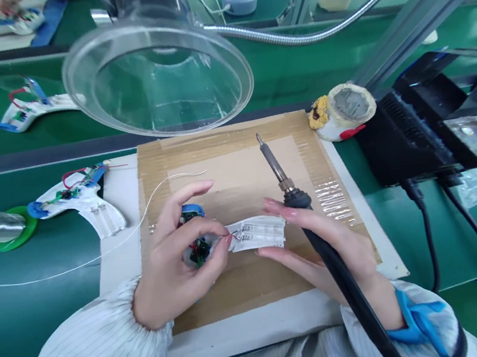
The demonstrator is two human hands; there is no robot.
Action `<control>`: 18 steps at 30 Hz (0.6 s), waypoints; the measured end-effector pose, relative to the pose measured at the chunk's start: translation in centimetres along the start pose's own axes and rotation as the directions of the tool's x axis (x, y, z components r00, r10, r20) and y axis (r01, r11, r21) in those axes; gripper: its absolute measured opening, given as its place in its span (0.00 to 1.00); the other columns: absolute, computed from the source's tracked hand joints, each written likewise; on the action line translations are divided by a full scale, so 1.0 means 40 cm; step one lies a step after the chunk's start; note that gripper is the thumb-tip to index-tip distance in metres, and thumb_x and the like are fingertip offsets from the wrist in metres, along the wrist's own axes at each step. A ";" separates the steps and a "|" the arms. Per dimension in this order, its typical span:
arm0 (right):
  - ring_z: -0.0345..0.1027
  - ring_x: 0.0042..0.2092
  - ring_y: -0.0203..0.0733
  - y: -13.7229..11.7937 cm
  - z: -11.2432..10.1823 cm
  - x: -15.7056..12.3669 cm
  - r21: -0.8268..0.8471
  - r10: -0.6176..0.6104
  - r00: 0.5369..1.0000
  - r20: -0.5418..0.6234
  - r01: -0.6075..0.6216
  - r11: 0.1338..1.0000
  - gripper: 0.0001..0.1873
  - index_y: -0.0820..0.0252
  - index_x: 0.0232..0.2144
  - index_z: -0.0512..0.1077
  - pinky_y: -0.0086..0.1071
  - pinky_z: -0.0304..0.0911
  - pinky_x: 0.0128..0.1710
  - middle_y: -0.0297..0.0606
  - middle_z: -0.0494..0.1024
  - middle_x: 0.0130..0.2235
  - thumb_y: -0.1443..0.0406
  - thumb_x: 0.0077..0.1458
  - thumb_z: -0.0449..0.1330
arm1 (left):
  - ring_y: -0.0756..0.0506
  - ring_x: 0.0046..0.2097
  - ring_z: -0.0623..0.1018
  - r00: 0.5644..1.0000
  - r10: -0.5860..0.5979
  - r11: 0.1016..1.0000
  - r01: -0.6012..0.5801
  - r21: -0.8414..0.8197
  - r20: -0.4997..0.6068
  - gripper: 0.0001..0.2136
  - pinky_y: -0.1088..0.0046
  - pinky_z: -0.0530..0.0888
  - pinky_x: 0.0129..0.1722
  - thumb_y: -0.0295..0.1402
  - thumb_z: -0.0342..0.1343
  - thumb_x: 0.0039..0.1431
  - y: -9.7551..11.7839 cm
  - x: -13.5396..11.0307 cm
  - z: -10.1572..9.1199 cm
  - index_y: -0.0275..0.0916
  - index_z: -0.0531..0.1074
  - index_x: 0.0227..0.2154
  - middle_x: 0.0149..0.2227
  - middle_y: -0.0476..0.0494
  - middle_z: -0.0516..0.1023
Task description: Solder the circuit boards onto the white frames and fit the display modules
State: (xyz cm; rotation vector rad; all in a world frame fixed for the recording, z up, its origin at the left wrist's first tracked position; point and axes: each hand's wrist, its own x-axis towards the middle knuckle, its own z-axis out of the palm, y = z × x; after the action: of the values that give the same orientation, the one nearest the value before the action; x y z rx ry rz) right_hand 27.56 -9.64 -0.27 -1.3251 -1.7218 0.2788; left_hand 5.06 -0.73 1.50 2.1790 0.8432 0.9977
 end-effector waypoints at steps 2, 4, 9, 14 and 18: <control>0.79 0.55 0.47 -0.016 -0.012 0.008 0.002 -0.048 0.998 -0.034 0.048 0.999 0.49 0.39 0.67 0.61 0.40 0.78 0.58 0.29 0.80 0.58 0.70 0.50 0.77 | 0.41 0.63 0.72 0.999 0.037 0.999 -0.037 0.007 -0.021 0.06 0.63 0.72 0.61 0.21 0.58 0.63 0.018 0.006 -0.016 0.37 0.76 0.34 0.63 0.33 0.67; 0.80 0.53 0.46 -0.032 -0.025 0.018 -0.001 -0.099 0.993 -0.058 0.099 0.995 0.51 0.40 0.68 0.61 0.38 0.78 0.57 0.27 0.81 0.58 0.71 0.48 0.78 | 0.42 0.63 0.72 0.998 0.058 0.998 -0.057 0.018 -0.027 0.06 0.64 0.73 0.59 0.21 0.58 0.63 0.038 0.012 -0.035 0.37 0.76 0.34 0.64 0.34 0.66; 0.81 0.52 0.47 -0.056 -0.047 0.034 0.010 -0.159 0.985 -0.070 0.160 0.987 0.52 0.41 0.68 0.61 0.37 0.80 0.54 0.29 0.79 0.59 0.71 0.48 0.78 | 0.43 0.64 0.71 0.997 0.073 0.997 -0.073 0.026 -0.015 0.06 0.67 0.73 0.60 0.21 0.59 0.62 0.084 0.025 -0.075 0.39 0.76 0.34 0.65 0.38 0.66; 0.82 0.50 0.51 -0.073 -0.041 0.040 0.003 -0.174 0.979 -0.108 0.175 0.984 0.46 0.42 0.68 0.61 0.40 0.82 0.50 0.33 0.82 0.56 0.69 0.53 0.75 | 0.43 0.62 0.73 0.999 0.015 0.999 -0.014 -0.039 0.036 0.06 0.66 0.71 0.62 0.23 0.59 0.63 0.116 0.026 -0.103 0.40 0.77 0.32 0.63 0.39 0.67; 0.81 0.51 0.47 -0.028 -0.035 0.012 -0.028 -0.216 0.976 0.006 0.216 0.976 0.37 0.50 0.66 0.65 0.31 0.78 0.53 0.36 0.82 0.55 0.67 0.57 0.72 | 0.40 0.67 0.70 0.976 -0.141 0.988 0.149 -0.037 0.169 0.05 0.65 0.72 0.60 0.28 0.60 0.63 0.086 0.008 -0.183 0.41 0.77 0.31 0.55 0.38 0.76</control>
State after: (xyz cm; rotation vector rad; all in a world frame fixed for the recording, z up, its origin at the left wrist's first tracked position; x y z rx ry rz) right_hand 27.90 -10.12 1.48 -1.1455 -1.8602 0.1314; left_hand 0.37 -0.83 8.09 2.0928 0.8753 0.7469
